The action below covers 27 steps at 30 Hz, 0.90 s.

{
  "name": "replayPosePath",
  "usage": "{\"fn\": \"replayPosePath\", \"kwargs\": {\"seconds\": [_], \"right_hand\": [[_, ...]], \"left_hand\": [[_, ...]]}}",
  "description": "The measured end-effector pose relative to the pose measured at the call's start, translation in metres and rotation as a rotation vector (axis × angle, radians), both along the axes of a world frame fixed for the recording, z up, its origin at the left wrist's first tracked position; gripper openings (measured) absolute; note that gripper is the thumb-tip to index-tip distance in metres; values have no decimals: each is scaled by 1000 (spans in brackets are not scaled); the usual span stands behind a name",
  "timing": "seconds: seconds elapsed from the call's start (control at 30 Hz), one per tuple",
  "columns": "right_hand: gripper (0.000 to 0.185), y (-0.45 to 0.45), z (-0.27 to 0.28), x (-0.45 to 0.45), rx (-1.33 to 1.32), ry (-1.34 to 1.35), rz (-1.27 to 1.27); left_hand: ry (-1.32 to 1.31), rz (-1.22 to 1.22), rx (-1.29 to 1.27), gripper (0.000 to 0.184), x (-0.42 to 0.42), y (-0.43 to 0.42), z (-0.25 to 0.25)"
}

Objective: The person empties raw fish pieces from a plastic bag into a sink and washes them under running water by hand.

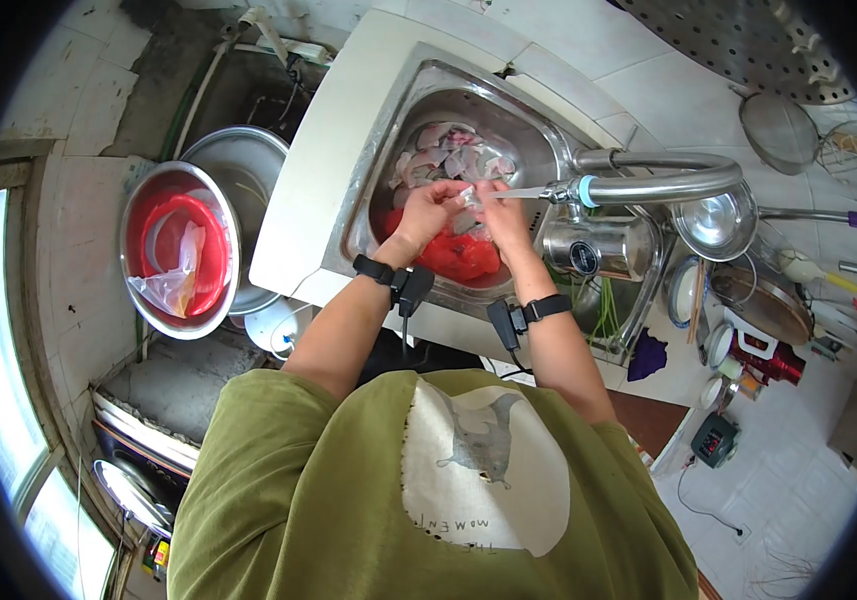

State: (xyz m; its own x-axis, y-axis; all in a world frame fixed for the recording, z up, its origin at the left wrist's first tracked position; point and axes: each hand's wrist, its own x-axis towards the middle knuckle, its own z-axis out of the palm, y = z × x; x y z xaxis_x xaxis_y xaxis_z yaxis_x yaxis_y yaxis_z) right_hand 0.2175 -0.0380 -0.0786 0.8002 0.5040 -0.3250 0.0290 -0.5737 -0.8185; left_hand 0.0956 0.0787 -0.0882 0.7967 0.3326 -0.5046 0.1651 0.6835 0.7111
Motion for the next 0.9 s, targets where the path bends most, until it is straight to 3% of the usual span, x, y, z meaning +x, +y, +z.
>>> {"fn": "replayPosePath", "kwargs": {"seconds": [0.07, 0.13, 0.2, 0.27, 0.43, 0.57, 0.73, 0.9], "right_hand": [[33, 4, 7, -12, 13, 41, 63], [28, 10, 24, -16, -104, 63, 74], [24, 14, 24, -19, 192, 268, -5], [27, 15, 34, -24, 243, 298, -27], [40, 11, 41, -25, 358, 317, 15], [44, 9, 39, -24, 368, 367, 64], [49, 11, 47, -21, 359, 371, 80], [49, 7, 39, -16, 262, 315, 217]], "left_hand": [[-27, -22, 142, 22, 3, -4, -4], [-29, 53, 226, 18, 3, -6, -1], [-56, 115, 278, 20, 3, -8, 3], [-84, 180, 329, 23, 1, -10, 6], [-33, 179, -35, 29, -9, -6, 9], [4, 172, 33, 27, -12, -4, 16], [-66, 254, -201, 21, -15, -3, 9], [-39, 276, -261, 18, -17, -4, 10]]}}
